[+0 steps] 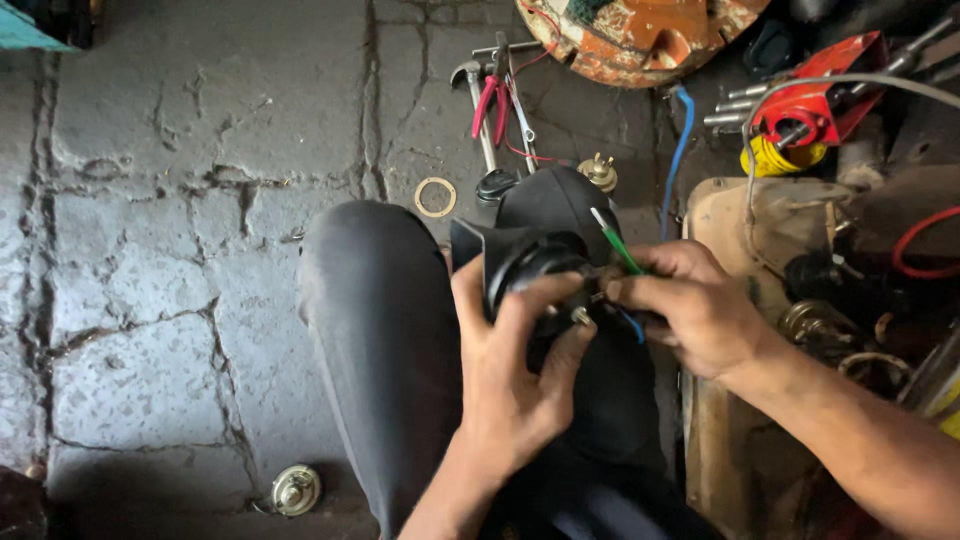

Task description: The person is sitting on the floor and using a green screwdriver to tighten screws on a black electrical component. They then switch to a metallic cylindrical component and continue tightening screws on it.

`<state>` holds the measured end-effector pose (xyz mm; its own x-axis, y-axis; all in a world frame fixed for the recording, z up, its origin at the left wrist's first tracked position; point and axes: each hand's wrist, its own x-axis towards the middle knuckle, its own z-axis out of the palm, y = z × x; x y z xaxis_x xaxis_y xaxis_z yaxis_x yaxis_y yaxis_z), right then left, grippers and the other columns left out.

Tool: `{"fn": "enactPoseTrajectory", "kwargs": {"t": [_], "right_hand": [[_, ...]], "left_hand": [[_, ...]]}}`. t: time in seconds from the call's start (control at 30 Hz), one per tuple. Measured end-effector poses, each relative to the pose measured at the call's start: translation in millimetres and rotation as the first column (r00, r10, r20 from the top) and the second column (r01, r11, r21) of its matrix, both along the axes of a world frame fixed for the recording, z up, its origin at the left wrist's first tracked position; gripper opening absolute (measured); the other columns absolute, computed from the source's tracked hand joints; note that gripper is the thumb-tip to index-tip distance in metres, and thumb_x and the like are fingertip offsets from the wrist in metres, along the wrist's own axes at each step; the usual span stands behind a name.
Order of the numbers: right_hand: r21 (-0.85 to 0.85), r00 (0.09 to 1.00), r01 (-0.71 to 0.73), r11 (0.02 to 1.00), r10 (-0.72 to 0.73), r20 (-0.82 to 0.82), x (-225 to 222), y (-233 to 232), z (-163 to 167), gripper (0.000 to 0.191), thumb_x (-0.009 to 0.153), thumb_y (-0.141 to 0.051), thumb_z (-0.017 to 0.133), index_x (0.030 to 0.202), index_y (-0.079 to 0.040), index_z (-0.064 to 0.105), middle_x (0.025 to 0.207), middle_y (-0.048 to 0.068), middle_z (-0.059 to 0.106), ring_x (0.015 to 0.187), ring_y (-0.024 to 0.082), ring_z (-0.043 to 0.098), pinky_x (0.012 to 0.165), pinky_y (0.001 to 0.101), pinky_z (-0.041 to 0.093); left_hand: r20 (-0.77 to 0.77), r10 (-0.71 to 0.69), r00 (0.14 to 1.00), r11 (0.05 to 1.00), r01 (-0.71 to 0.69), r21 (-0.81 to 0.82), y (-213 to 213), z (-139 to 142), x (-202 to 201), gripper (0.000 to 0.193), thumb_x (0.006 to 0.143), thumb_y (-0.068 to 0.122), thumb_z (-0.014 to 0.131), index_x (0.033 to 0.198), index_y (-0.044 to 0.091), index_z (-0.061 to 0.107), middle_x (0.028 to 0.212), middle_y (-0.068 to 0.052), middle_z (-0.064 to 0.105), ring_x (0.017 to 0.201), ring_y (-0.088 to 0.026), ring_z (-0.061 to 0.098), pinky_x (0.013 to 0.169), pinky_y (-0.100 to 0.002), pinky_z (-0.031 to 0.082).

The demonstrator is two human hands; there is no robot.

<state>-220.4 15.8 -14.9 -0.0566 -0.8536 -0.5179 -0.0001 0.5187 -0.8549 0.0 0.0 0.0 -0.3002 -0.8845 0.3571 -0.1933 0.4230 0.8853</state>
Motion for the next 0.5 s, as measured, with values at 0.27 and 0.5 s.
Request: {"fn": "enactPoseTrajectory", "kwargs": {"t": [0.27, 0.5], "right_hand": [[0.169, 0.939, 0.054, 0.984, -0.107, 0.328, -7, -4, -19, 0.014, 0.087, -0.012, 0.063, 0.090, -0.001, 0.071, 0.068, 0.003, 0.066, 0.039, 0.007, 0.042, 0.031, 0.0230, 0.023], [-0.642, 0.573, -0.587, 0.492, -0.308, -0.760, 4, 22, -1, 0.021, 0.093, -0.010, 0.077, 0.113, -0.006, 0.073, 0.108, 0.009, 0.073, 0.090, 0.017, 0.074, 0.074, 0.0298, 0.062]], "left_hand": [[-0.004, 0.042, 0.999, 0.991, -0.042, -0.130, 11, -28, -5, 0.040, 0.086, 0.003, 0.081, 0.122, 0.012, 0.067, 0.124, -0.015, 0.064, 0.124, -0.035, 0.052, 0.110, -0.042, 0.046], [-0.091, 0.164, 0.982, 0.969, -0.143, 0.202, 3, -31, -4, 0.040, 0.088, 0.004, 0.079, 0.124, 0.008, 0.063, 0.126, -0.015, 0.050, 0.112, -0.023, 0.061, 0.096, -0.032, 0.054]]}}
